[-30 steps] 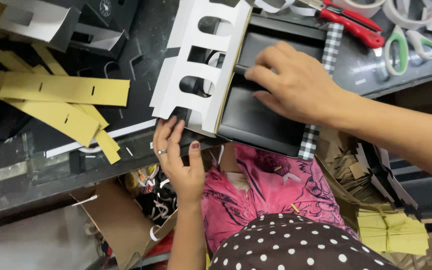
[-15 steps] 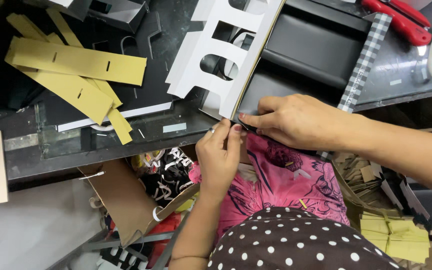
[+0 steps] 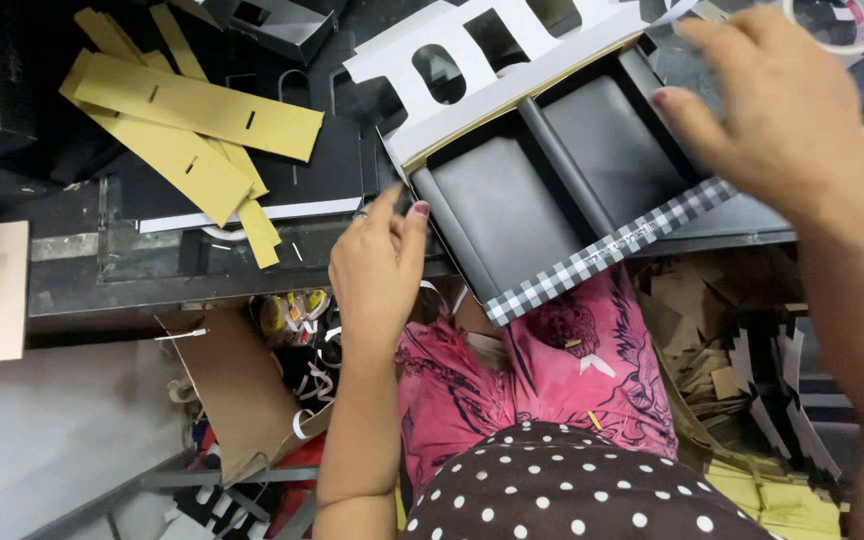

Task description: The person assembles cardboard gift boxes by folding the pre-cut flaps and securing them into a black base. They use a red utility knife to trim excess material from the white lid components and apply adhesive strips to the internal surfaces of the box to complete the assembly.

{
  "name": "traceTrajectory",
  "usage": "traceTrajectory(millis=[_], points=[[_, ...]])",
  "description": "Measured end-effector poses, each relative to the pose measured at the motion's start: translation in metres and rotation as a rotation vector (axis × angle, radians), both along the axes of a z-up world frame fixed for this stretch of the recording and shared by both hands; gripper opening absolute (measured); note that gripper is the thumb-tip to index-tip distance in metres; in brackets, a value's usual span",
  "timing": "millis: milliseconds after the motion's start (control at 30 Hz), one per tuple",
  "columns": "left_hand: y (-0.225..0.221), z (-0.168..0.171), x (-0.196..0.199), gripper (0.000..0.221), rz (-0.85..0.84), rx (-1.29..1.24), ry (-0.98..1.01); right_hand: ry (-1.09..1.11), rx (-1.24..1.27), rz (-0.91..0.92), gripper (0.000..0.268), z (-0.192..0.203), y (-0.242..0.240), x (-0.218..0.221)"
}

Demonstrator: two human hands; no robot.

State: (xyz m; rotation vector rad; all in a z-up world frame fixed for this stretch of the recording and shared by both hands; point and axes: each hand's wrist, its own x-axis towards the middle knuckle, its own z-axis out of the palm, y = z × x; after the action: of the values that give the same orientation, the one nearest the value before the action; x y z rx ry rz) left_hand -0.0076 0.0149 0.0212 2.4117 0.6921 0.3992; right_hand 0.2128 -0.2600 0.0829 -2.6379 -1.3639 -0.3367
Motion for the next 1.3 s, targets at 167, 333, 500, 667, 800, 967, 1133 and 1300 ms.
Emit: traceTrajectory(millis=[167,333,500,667,800,967,1133,1300], points=[[-0.009,0.001,0.001,0.053,-0.105,0.011,0.142,0.569,-0.205,-0.286,0.041,-0.037,-0.023,0.046],[0.0,0.001,0.015,0.052,-0.084,-0.079,-0.049,1.045,0.497,-0.302,0.044,-0.044,-0.024,0.023],[0.019,-0.029,0.04,0.07,-0.178,-0.602,-0.4,1.264,0.955,-0.201,0.063,-0.113,-0.04,0.038],[0.032,-0.062,0.061,0.057,-0.143,-1.014,-0.483,1.341,1.067,-0.148,0.055,-0.062,-0.01,0.004],[0.029,-0.056,0.06,0.051,-0.127,-0.97,-0.488,1.262,1.023,-0.132,0.051,-0.058,-0.007,-0.001],[0.025,-0.032,0.057,0.037,-0.158,-0.826,-0.5,1.187,0.964,-0.119,0.053,-0.054,-0.014,-0.002],[0.025,-0.037,0.061,0.04,-0.251,-0.703,-0.561,1.244,0.989,-0.099,0.041,-0.114,-0.044,0.038],[0.025,-0.036,0.064,0.048,-0.248,-0.611,-0.501,1.198,0.999,-0.065,0.031,-0.08,-0.034,0.021]])
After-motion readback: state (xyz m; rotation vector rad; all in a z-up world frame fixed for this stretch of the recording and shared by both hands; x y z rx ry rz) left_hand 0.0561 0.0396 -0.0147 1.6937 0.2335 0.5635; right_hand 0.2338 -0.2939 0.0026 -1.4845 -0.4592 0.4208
